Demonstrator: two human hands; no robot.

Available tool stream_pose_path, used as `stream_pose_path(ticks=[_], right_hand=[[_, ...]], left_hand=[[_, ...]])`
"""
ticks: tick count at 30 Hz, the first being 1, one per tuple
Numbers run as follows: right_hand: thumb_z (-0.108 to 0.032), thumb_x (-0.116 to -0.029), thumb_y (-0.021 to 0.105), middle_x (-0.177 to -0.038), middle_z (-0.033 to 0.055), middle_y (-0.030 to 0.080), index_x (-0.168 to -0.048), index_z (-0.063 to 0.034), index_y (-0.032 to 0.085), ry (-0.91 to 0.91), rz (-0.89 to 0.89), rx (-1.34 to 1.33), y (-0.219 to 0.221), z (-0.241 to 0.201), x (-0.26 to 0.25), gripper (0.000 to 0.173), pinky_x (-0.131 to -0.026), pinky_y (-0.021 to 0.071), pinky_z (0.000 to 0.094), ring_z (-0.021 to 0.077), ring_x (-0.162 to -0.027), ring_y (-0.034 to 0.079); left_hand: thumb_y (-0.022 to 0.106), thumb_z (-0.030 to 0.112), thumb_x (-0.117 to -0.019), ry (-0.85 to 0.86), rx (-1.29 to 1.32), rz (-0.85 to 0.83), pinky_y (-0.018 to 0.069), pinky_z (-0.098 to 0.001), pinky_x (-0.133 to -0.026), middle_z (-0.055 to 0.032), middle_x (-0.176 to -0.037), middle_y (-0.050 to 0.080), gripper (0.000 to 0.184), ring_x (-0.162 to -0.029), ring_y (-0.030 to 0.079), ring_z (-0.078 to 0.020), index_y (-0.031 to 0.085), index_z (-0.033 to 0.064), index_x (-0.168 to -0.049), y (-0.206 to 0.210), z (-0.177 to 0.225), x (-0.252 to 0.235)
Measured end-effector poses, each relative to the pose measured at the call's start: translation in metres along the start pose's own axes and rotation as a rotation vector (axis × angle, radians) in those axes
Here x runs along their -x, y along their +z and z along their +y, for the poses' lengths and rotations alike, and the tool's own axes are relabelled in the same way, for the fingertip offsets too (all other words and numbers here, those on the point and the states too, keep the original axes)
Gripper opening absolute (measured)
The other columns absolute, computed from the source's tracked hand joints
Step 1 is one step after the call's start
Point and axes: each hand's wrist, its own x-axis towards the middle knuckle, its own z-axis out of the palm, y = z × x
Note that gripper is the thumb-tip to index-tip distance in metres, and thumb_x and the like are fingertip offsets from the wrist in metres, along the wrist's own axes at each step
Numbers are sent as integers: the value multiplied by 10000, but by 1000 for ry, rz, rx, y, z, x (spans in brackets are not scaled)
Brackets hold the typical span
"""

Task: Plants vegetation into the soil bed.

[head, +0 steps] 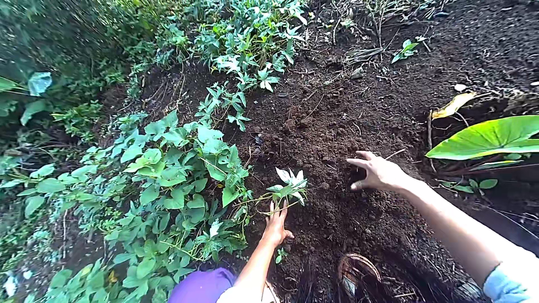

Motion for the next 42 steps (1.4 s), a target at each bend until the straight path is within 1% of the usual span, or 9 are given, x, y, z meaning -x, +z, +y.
stream_pose_path(ticks=[2, 6, 13, 15, 17, 22, 26, 31, 42], right_hand=[[-311, -729, 954, -1675, 252, 206, -1642, -328, 269, -2, -63, 61, 15, 1, 5, 1141, -1006, 487, 648, 520, -1413, 405], [63, -860, 713, -1320, 253, 620, -1450, -180, 600, -29, 152, -80, 18, 13, 12, 648, -930, 530, 639, 460, -1129, 655], [-102, -959, 721, -903, 177, 750, -1036, -141, 804, 29, 250, -144, -47, -8, 22, 120, -771, 523, 673, 423, -866, 707], [-128, -944, 746, -1094, 160, 750, -1103, -167, 795, 5, 141, -118, -56, -7, 12, 171, -841, 516, 677, 415, -1015, 698], [-152, -876, 833, -1462, 170, 568, -1377, -204, 670, -36, -16, -92, -65, 0, -7, 530, -975, 488, 678, 422, -1279, 586], [-392, -944, 755, -1510, 276, 483, -1462, -95, 568, 154, 294, -253, -76, 22, -78, 626, -1032, 408, 722, 512, -1352, 485], [-656, -908, 663, -1699, 250, 158, -1601, -217, 401, 211, 269, -255, -41, 16, -138, 861, -1153, 94, 805, 521, -1557, 82], [-359, -994, 675, -1566, 156, 459, -1365, -199, 662, 6, 148, -154, -19, -2, -120, 404, -998, 426, 700, 481, -1417, 404], [-178, -1001, 690, -1016, 247, 731, -1173, -112, 752, -13, 330, -164, -36, 37, -16, 195, -797, 494, 743, 501, -919, 691]], left_hand=[[902, 225, -774, 2, 4, 1, 162, -673, -1231, -170, -1737, -57, 1273, -1589, -114, -411, 6, 244, -1678, 0, 1, -1], [904, 230, -770, 1, 0, 1, 165, -657, -1236, -167, -1739, -36, 1271, -1591, -107, -407, 15, 234, -1678, -1, 1, 1], [906, 237, -768, -23, -19, -2, 183, -633, -1247, -207, -1730, -12, 1259, -1590, -84, -424, 38, 208, -1679, -1, 3, 0], [907, 231, -765, -28, -26, -5, 182, -635, -1243, -212, -1728, -9, 1261, -1588, -84, -430, 38, 202, -1679, -2, 3, -1], [905, 223, -767, -31, -25, -10, 171, -628, -1247, -215, -1728, -4, 1262, -1588, -82, -431, 32, 191, -1678, -2, 3, -1], [896, 209, -778, -29, -5, -20, 124, -586, -1270, -208, -1730, 11, 1230, -1590, -94, -419, 57, 166, -1676, -2, 2, 2], [901, 203, -769, -31, 12, -20, 112, -567, -1275, -214, -1728, 25, 1228, -1590, -81, -426, 73, 143, -1673, -1, 2, 1], [888, 184, -779, -32, 12, -22, 105, -554, -1282, -209, -1729, 25, 1217, -1590, -94, -418, 64, 157, -1675, -2, 1, 2], [899, 179, -769, 4, 49, -36, 147, -672, -1234, -175, -1738, -15, 1252, -1589, -107, -418, 39, 213, -1679, -3, 0, 1]])
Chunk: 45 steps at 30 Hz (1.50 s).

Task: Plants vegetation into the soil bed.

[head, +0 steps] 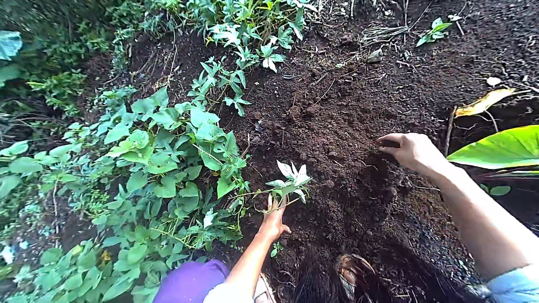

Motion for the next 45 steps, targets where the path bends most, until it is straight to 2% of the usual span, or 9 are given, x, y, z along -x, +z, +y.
stream_pose_path(ticks=[4, 7, 14, 19, 22, 31, 36, 41, 45], right_hand=[[-305, -1004, 685, -1036, 276, 712, -1268, -121, 697, 57, -165, 155, -26, -45, -13, 322, -810, 476, 754, 518, -967, 675], [-407, -892, 806, -1371, 256, 611, -1407, -186, 649, 35, -393, 334, -21, -67, -52, 582, -857, 477, 756, 516, -1150, 623], [-581, -905, 717, -1585, 264, 401, -1439, -149, 612, -271, -228, 5, 71, -150, -196, 695, -1150, 272, 713, 483, -1475, 343], [-773, -818, 670, -1653, 226, 306, -1514, -310, 533, -144, -375, 126, 151, -221, -210, 848, -1080, 253, 801, 544, -1501, 226], [-606, -789, 809, -1604, 265, 345, -1461, -286, 589, -255, -504, 333, 173, -249, -173, 776, -1000, 345, 797, 585, -1426, 308], [-272, -842, 802, -1394, 173, 564, -1273, -231, 719, -326, -542, 446, 100, -181, -78, 441, -805, 529, 613, 474, -1227, 533], [-137, -861, 816, -1194, 229, 662, -1263, -206, 721, -295, -391, 238, 55, -129, -43, 419, -810, 552, 633, 434, -1001, 679], [-502, -885, 782, -825, 170, 692, -1016, -103, 692, -107, -285, 265, 2, -95, -10, 429, -684, 530, 632, 406, -823, 697], [-567, -763, 865, -1282, 134, 657, -1151, -187, 750, -122, -466, 306, -13, -76, -22, 555, -862, 516, 651, 405, -1213, 592]], left_hand=[[889, 191, -781, 16, 20, 0, 139, -669, -1239, -183, -1736, 18, 1207, -1594, -78, -411, 84, 205, -1679, 1, -4, -1], [898, 147, -761, 27, 78, 16, 131, -689, -1229, -187, -1735, 35, 1217, -1596, -61, -408, 102, 228, -1679, 5, -5, -2], [868, 126, -800, 11, 109, -45, 103, -750, -1198, -216, -1726, 58, 1124, -1591, -48, -435, 165, 217, -1672, -3, 1, 2], [865, 114, -796, 10, 117, -25, 95, -770, -1184, -200, -1730, 60, 1117, -1594, -61, -420, 173, 188, -1670, -2, 2, 3], [894, 134, -767, -11, 72, -12, 153, -753, -1183, -200, -1728, 77, 1154, -1598, -17, -416, 178, 205, -1669, -1, 2, 2], [620, 16, -952, 43, 415, 465, 339, -436, -1233, -247, -1623, 366, 511, -1496, 406, -351, 554, -5, -1458, 5, 1, 9], [892, 460, -743, -22, 202, 248, 101, -689, -1233, -182, -1735, -30, 1266, -1607, -5, -362, 105, 105, -1669, 17, 7, 5], [890, 503, -735, -69, 133, 207, 107, -641, -1255, -154, -1739, -61, 1309, -1612, -26, -328, 53, 143, -1675, 17, 9, 1], [833, 405, -846, -4, 227, 287, 241, -574, -1247, -146, -1724, 168, 999, -1594, 158, -340, 292, 127, -1637, 10, 1, 9]])
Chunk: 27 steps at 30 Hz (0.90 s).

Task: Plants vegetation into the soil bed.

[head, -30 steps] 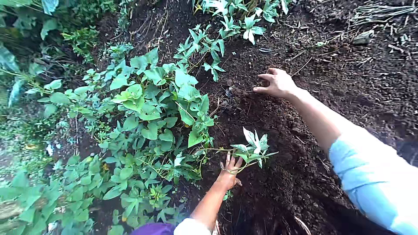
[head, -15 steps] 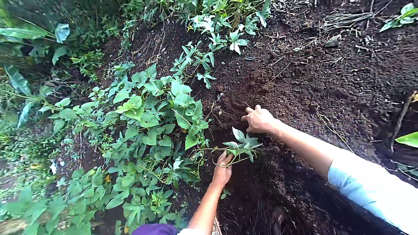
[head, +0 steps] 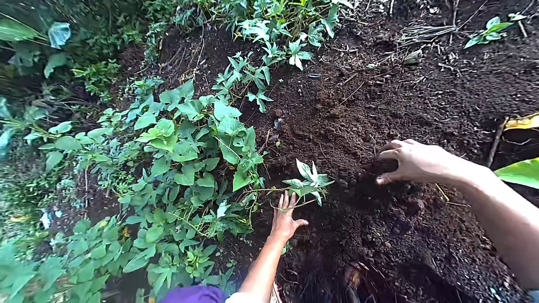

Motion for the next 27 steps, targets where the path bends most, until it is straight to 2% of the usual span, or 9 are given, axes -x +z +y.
stream_pose_path(ticks=[3, 5, 8, 12, 16, 18, 21, 24, 27], right_hand=[[-429, -820, 870, -1467, 198, 561, -1415, -196, 636, -96, -33, -48, -19, -5, -46, 681, -960, 469, 720, 463, -1283, 568], [-395, -886, 819, -1427, 233, 580, -1410, -149, 633, -98, 39, -96, -31, -21, -87, 608, -949, 447, 745, 490, -1254, 577], [-413, -883, 816, -1519, 226, 501, -1388, -148, 656, -144, 218, -77, -26, -45, -157, 592, -1036, 383, 734, 495, -1406, 429], [-508, -910, 738, -1681, 195, 276, -1491, -219, 570, -169, 103, 83, 1, -63, -205, 671, -1164, 75, 797, 486, -1562, 138], [-153, -1009, 564, -1496, 169, 529, -1318, -116, 674, -109, 164, 47, 7, -34, -181, 330, -919, 446, 743, 481, -1415, 423], [-119, -1016, 548, -1468, 172, 554, -1302, -120, 689, -78, 182, -26, 8, -19, -156, 319, -882, 473, 732, 501, -1348, 483], [-354, -1045, 602, -1489, 207, 526, -1354, -170, 666, -35, 163, -141, 16, 2, -112, 365, -882, 449, 750, 533, -1255, 538], [-623, -911, 687, -1572, 195, 435, -1444, -189, 595, 7, 79, -176, 26, 6, -66, 694, -948, 424, 746, 519, -1338, 473], [-603, -749, 855, -1653, 211, 289, -1548, -277, 479, -5, 42, -135, 40, -4, -22, 941, -950, 444, 737, 538, -1405, 383]], left_hand=[[684, 164, -977, 55, 48, 281, 444, -509, -1139, -178, -1480, 583, 442, -1376, 559, -358, 635, 15, -1390, -8, -4, 5], [598, 38, -986, 122, 27, 499, 472, -523, -1103, -248, -1374, 642, 332, -1286, 619, -416, 677, -69, -1289, -10, -12, -6], [512, 28, -1023, 107, 28, 598, 405, -474, -1179, -266, -1520, 506, 417, -1400, 519, -409, 546, -101, -1418, -25, -13, -46], [427, 304, -1095, 99, 155, 510, 196, -499, -1279, -165, -1735, 83, 633, -1591, 177, -321, 220, 77, -1648, -43, -9, -101], [504, 333, -1087, 99, 311, 335, 113, -548, -1287, -124, -1721, 200, 498, -1587, 172, -356, 492, 140, -1546, -47, 9, -111], [586, 283, -1054, 111, 331, 364, 213, -543, -1265, -134, -1665, 344, 425, -1539, 304, -362, 610, 101, -1437, -41, 12, -105], [648, 197, -1017, 117, 311, 416, 331, -548, -1201, -143, -1548, 507, 386, -1436, 460, -345, 645, 52, -1375, -27, 10, -85], [636, 29, -965, 138, 359, 469, 321, -508, -1210, -241, -1444, 576, 366, -1398, 493, -367, 639, -62, -1319, -3, 5, -68], [613, 7, -973, 46, 355, 500, 335, -482, -1209, -314, -1371, 597, 352, -1362, 513, -417, 618, -127, -1298, 5, 18, -44]])
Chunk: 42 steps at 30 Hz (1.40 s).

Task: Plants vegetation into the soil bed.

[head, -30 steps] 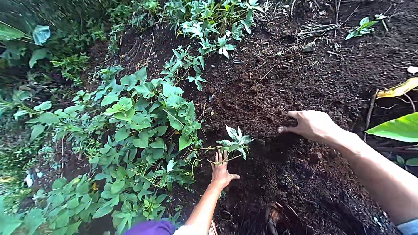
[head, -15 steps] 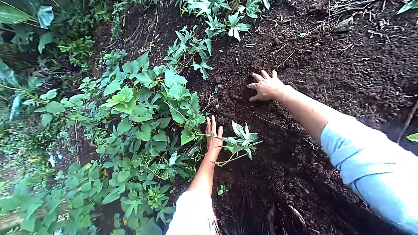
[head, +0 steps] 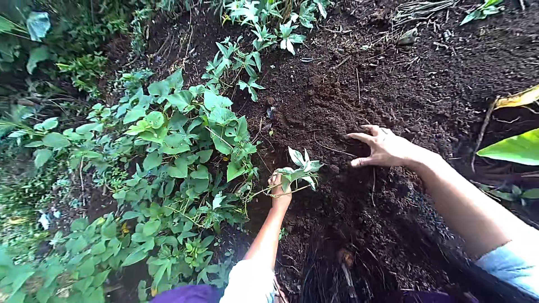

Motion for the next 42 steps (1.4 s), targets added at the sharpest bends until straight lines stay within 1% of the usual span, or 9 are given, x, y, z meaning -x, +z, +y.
stream_pose_path(ticks=[3, 7, 12, 15, 20, 26, 29, 36, 42], right_hand=[[-378, -664, 986, -1634, 274, 266, -1517, -338, 502, 38, 83, 67, 25, -3, 29, 982, -821, 521, 698, 570, -1267, 496], [-54, -806, 830, -1367, 353, 496, -1359, -145, 635, 153, 208, 69, 40, -22, 48, 593, -729, 547, 684, 556, -990, 639], [-86, -808, 877, -1085, 269, 687, -1216, -72, 679, 63, 186, -407, 22, -10, 66, 454, -818, 505, 682, 451, -980, 665], [-5, -758, 854, -1241, 235, 652, -1326, -158, 621, 59, 146, -653, 7, -6, 86, 633, -848, 504, 657, 424, -1069, 637], [-99, -940, 745, -1072, 209, 715, -1196, -108, 704, 61, 338, -510, 6, 2, 97, 260, -811, 533, 636, 381, -893, 696], [-331, -787, 917, -1619, 258, 339, -1520, -173, 521, -21, 217, -5, 45, -26, 78, 848, -938, 453, 764, 551, -1335, 480], [-129, -907, 790, -1534, 337, 395, -1356, -55, 640, -24, 254, 104, 83, -37, 81, 479, -909, 503, 708, 571, -1276, 511], [-143, -1008, 678, -1093, 318, 698, -1267, -35, 683, 84, 348, -171, 41, -24, 97, 281, -893, 464, 753, 542, -1038, 664], [-166, -913, 801, -1229, 279, 647, -1350, -63, 614, 37, 371, -380, 12, -14, 108, 486, -918, 476, 710, 478, -1083, 641]], left_hand=[[631, 43, -992, -110, 39, 21, 365, -468, -1188, -300, -1386, 578, 330, -1348, 517, -399, 636, -94, -1292, -4, 9, 7], [603, 3, -1007, -265, 110, -4, 452, -431, -1122, -283, -1365, 594, 383, -1287, 588, -343, 561, -43, -1384, -16, 16, 12], [584, 45, -1030, -279, 130, -24, 498, -452, -1057, -266, -1225, 676, 343, -1169, 661, -331, 566, -51, -1359, -20, 24, 27], [541, 155, -1079, -346, 76, -144, 434, -491, -1137, -291, -1385, 588, 470, -1320, 575, -370, 422, -34, -1491, -24, 37, 35], [604, 57, -1017, -335, -6, -416, 428, -542, -1139, -321, -1506, 442, 680, -1380, 499, -428, 237, 2, -1586, -29, 49, 56], [680, 324, -1006, -148, -104, -451, 442, -541, -1133, -261, -1424, 579, 650, -1341, 567, -377, 438, 11, -1522, -24, 51, 73], [734, 520, -921, -109, -237, -370, 414, -557, -1138, -214, -1616, 366, 872, -1424, 449, -395, 375, 100, -1596, -26, 40, 72], [454, 506, -1077, -264, -240, 17, 186, -590, -1256, -282, -1680, 191, 746, -1552, 214, -456, 295, 4, -1604, -27, -48, 27], [301, 319, -1136, -136, 4, -85, 69, -601, -1269, -222, -1696, 213, 535, -1582, 116, -427, 384, 27, -1577, 13, 0, 35]])
